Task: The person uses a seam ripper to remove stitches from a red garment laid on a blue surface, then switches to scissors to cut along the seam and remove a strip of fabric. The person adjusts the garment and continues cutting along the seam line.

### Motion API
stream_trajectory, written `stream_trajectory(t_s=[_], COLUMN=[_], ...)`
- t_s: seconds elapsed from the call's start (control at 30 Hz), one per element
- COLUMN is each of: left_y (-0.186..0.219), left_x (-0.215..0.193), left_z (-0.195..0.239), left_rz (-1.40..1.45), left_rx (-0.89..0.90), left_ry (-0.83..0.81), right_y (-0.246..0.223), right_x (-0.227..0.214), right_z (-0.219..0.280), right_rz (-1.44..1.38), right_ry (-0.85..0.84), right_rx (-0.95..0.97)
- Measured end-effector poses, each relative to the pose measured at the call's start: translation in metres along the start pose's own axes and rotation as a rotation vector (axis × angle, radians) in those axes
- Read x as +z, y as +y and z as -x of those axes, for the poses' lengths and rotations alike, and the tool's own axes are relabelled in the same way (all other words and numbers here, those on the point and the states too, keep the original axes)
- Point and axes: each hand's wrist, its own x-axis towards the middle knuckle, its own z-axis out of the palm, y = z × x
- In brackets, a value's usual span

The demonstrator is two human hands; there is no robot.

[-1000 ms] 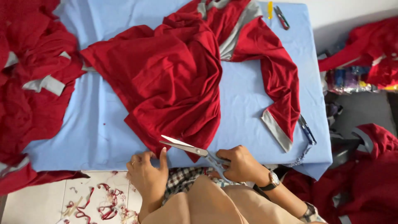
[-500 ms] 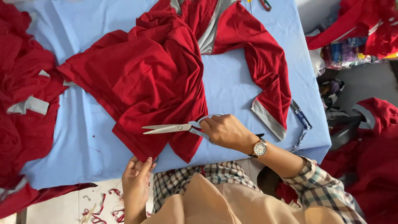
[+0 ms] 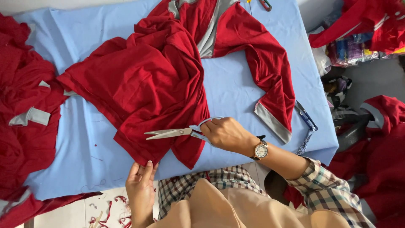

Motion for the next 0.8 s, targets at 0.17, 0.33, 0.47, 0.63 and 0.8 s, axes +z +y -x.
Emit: stream_trajectory(t_s=[0.17,0.33,0.47,0.63,0.8], left_y=[0.005,0.014,0.01,0.037,0.027], left_x=[-0.002,-0.004,-0.01,0.005,0.001], left_z=[0.002,0.005,-0.001,0.014,0.012], left_rz=[0.02,0.085,0.125,-0.005,0.038], left_rx=[0.014,0.06,0.132,0.104,0.11], left_ry=[-0.009,-0.056,-0.077,-0.096,-0.11], right_y=[-0.001,-0.002,0.0,0.008,0.023], right_x=[0.0,0.005,0.002,-0.03,-0.023], right_z=[-0.002,-0.003,0.006,0.012,0.033], right_rz=[0.022,-0.125,-0.359,-0.829,-0.739], right_ry=[0.006,-0.025,-0.09,-0.238,-0.341], right_rx=[-0.01,0.054,0.114,0.346,0.299])
